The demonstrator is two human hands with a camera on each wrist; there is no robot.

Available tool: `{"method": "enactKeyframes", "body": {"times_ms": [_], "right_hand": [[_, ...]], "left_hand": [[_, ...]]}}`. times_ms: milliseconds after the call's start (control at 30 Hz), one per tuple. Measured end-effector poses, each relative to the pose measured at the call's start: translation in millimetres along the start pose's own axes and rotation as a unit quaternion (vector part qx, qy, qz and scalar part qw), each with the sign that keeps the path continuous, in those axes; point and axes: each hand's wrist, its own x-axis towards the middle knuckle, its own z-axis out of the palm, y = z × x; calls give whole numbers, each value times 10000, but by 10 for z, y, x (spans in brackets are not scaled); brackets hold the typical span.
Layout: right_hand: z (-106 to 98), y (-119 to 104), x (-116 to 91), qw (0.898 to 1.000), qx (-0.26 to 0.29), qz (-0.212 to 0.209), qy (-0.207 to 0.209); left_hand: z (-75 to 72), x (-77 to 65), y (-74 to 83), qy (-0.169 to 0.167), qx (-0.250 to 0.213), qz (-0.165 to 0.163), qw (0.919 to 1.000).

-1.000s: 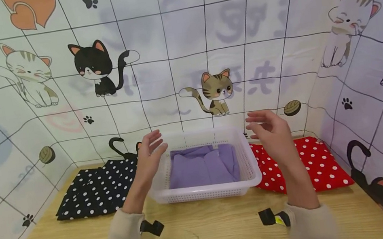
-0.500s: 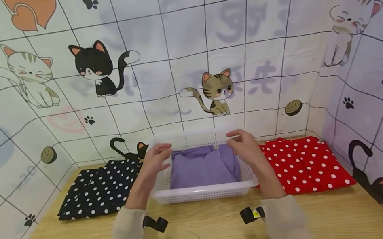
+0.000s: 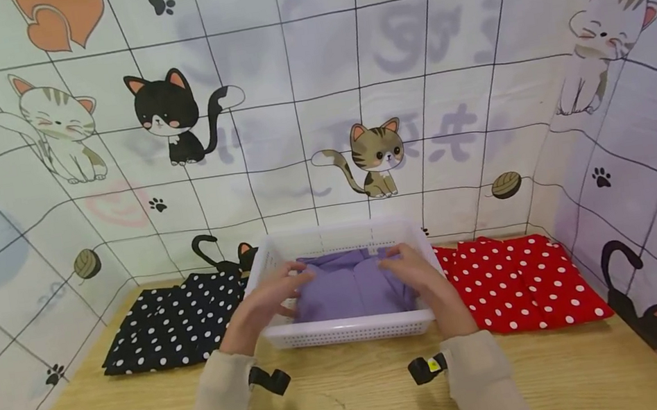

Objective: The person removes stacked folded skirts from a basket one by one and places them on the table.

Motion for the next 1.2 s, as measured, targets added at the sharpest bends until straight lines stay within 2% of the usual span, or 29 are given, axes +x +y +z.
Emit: {"method": "enactKeyframes", "body": {"times_ms": [100,167,400,767,1000,1200], "right_hand": [[11,15,-6,9997,-49,155,-198],[20,19,-14,9994,-89,163,-284],[45,32,-38,9990,-162,143,-387],[29,-43,-139,9946,-909,35,-507],[47,16,-79,9941,-965,148,-469],[30,36,-66,9941,-991,-23,-447]], "left_hand": [[16,-5,15,-139,454,-137,9988],[19,-11,18,-195,579,-231,9979],[20,-11,-10,-527,704,-342,9955],[11,-33,5,-780,867,-249,9929],[16,-31,5,-461,458,-321,9974],[26,-7,32,309,181,-305,9989]]}}
